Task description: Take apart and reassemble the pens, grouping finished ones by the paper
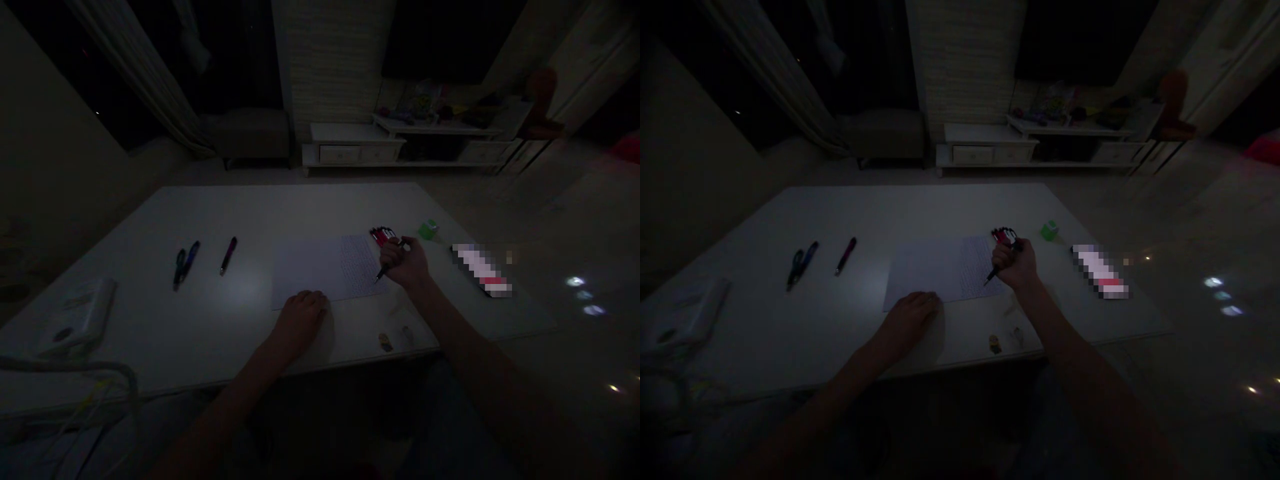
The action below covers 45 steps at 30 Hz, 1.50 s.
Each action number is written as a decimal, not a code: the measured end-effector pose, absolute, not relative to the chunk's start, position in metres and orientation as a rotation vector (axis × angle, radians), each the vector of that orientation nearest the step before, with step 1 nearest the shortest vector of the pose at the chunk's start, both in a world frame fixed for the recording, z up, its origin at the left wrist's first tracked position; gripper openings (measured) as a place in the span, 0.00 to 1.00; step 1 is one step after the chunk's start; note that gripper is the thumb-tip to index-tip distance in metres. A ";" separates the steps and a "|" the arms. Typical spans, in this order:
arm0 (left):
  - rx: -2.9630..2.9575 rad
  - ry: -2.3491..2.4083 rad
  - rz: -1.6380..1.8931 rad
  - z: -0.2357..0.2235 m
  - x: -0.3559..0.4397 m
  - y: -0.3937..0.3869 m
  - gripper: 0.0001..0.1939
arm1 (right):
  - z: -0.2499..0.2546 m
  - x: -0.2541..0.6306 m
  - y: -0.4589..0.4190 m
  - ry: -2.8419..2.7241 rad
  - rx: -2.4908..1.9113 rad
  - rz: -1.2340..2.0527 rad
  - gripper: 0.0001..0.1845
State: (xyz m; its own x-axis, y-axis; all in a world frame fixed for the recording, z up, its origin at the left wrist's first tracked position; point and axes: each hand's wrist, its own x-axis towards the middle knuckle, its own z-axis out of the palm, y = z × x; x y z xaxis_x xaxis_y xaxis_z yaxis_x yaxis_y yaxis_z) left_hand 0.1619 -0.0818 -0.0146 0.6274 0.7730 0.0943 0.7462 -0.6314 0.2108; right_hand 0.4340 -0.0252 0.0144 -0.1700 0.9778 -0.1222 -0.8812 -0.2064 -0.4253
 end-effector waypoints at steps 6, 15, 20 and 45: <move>2.681 1.270 0.157 -0.015 0.163 -0.083 0.17 | 0.023 0.428 -0.020 -0.282 -0.398 1.772 0.10; 2.699 1.277 0.041 -0.011 0.165 -0.086 0.20 | 0.016 0.400 -0.005 -0.760 -1.123 1.659 0.26; 2.702 1.276 0.019 -0.015 0.167 -0.085 0.20 | -0.010 0.378 -0.002 -1.156 -1.375 1.227 0.16; 2.738 1.253 0.043 -0.018 0.168 -0.083 0.14 | -0.054 0.349 -0.009 -1.287 -1.575 0.770 0.09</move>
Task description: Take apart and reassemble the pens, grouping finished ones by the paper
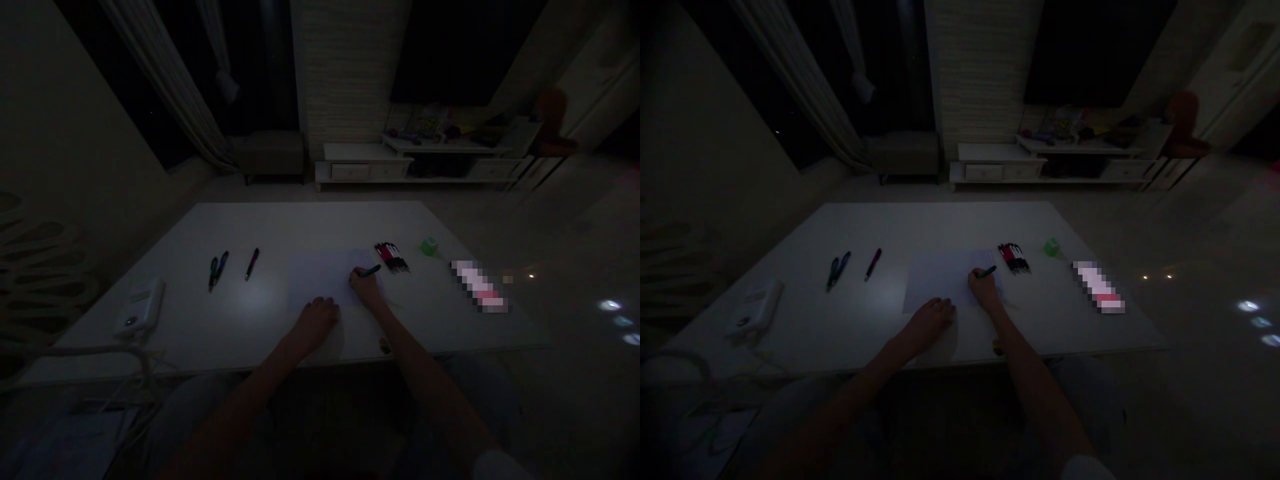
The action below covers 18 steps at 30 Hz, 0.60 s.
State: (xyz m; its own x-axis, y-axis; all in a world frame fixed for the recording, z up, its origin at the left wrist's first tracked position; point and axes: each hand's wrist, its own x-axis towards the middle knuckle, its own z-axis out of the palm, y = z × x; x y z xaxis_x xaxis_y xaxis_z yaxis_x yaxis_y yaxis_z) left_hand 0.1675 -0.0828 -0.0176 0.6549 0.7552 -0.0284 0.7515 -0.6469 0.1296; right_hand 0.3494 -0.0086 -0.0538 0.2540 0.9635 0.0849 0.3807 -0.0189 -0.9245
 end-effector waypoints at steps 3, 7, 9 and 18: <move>2.717 1.255 0.058 -0.015 0.168 -0.084 0.14 | -0.053 0.349 -0.010 -1.312 -1.593 0.750 0.09; 2.689 1.262 0.047 -0.011 0.169 -0.085 0.13 | -0.054 0.349 -0.011 -1.328 -1.605 0.738 0.10; 2.686 1.267 0.042 -0.011 0.169 -0.085 0.13 | -0.054 0.349 -0.011 -1.328 -1.605 0.749 0.10; 2.706 1.267 0.074 -0.018 0.168 -0.085 0.14 | -0.053 0.352 -0.008 -1.270 -1.569 0.783 0.10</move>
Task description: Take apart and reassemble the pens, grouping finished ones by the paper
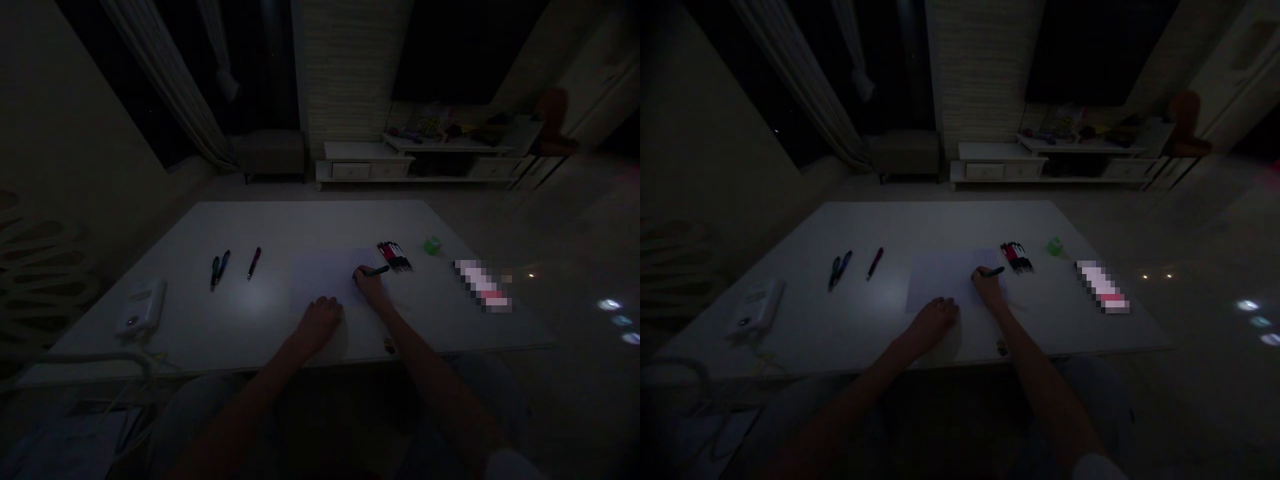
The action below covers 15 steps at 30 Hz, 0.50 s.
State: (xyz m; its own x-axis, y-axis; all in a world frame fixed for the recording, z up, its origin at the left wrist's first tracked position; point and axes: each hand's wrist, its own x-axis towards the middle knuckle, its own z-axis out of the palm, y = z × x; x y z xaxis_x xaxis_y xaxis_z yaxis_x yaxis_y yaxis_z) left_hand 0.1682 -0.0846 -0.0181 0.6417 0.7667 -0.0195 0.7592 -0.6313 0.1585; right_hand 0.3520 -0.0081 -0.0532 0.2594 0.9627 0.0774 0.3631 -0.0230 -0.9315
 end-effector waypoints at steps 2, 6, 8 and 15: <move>2.707 1.267 0.093 -0.018 0.168 -0.085 0.14 | -0.049 0.357 -0.006 -1.233 -1.560 0.777 0.12; 2.708 1.254 0.072 -0.017 0.168 -0.084 0.14 | -0.026 0.376 0.004 -1.168 -1.546 0.733 0.28; 2.702 1.259 0.060 -0.017 0.168 -0.083 0.14 | -0.011 0.394 0.010 -1.222 -1.531 0.698 0.35; 2.700 1.260 0.105 -0.021 0.168 -0.080 0.14 | -0.001 0.488 0.011 -1.475 -1.752 0.333 0.32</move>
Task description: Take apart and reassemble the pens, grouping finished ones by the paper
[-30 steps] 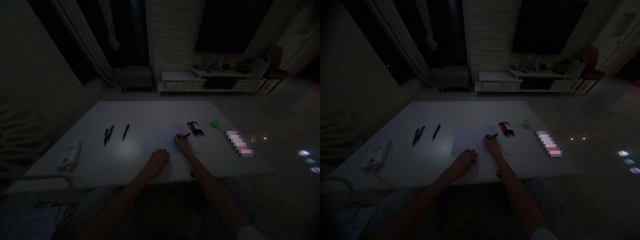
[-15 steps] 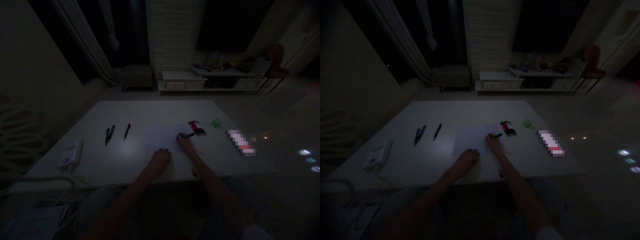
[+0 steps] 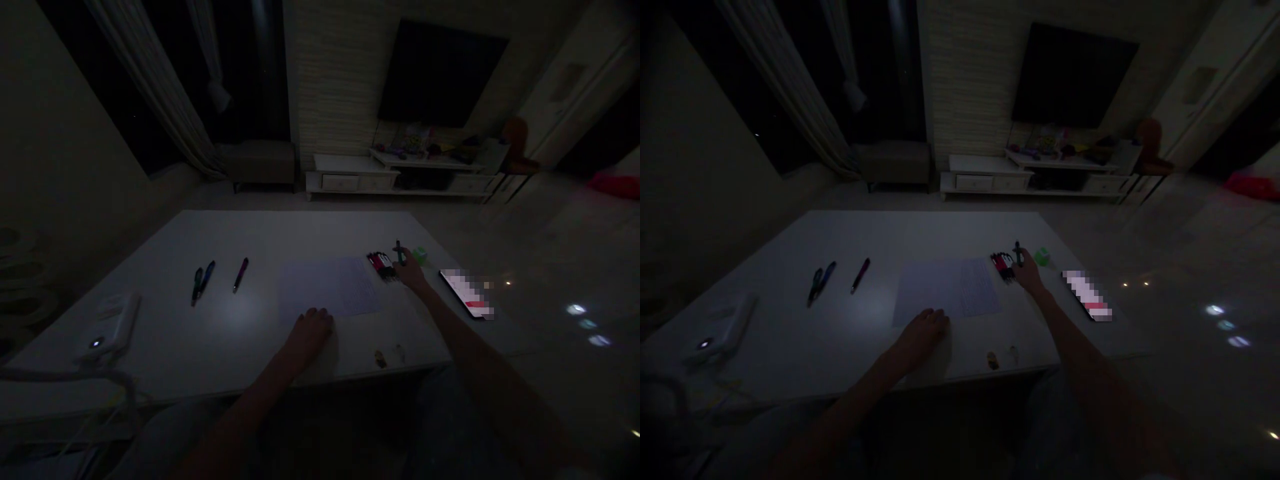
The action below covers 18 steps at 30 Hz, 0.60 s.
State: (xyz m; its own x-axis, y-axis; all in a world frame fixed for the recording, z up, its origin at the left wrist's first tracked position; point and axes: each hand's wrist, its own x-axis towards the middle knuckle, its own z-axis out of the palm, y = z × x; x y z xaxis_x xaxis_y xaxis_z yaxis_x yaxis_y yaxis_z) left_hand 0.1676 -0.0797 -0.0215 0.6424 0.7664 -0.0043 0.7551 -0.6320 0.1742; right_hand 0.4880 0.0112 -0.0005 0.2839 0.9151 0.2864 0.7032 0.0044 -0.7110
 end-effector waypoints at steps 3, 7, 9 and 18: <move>2.701 1.286 0.090 -0.023 0.168 -0.077 0.16 | -0.017 0.516 0.011 -1.484 -1.841 0.268 0.40; 2.707 1.321 0.040 -0.027 0.165 -0.075 0.18 | -0.034 0.528 0.022 -1.567 -1.869 0.351 0.40; 2.712 1.324 0.018 -0.029 0.164 -0.074 0.19 | -0.039 0.528 0.030 -1.624 -1.854 0.336 0.37; 2.708 1.342 -0.003 -0.033 0.162 -0.072 0.20 | -0.058 0.539 0.033 -1.573 -2.003 0.207 0.28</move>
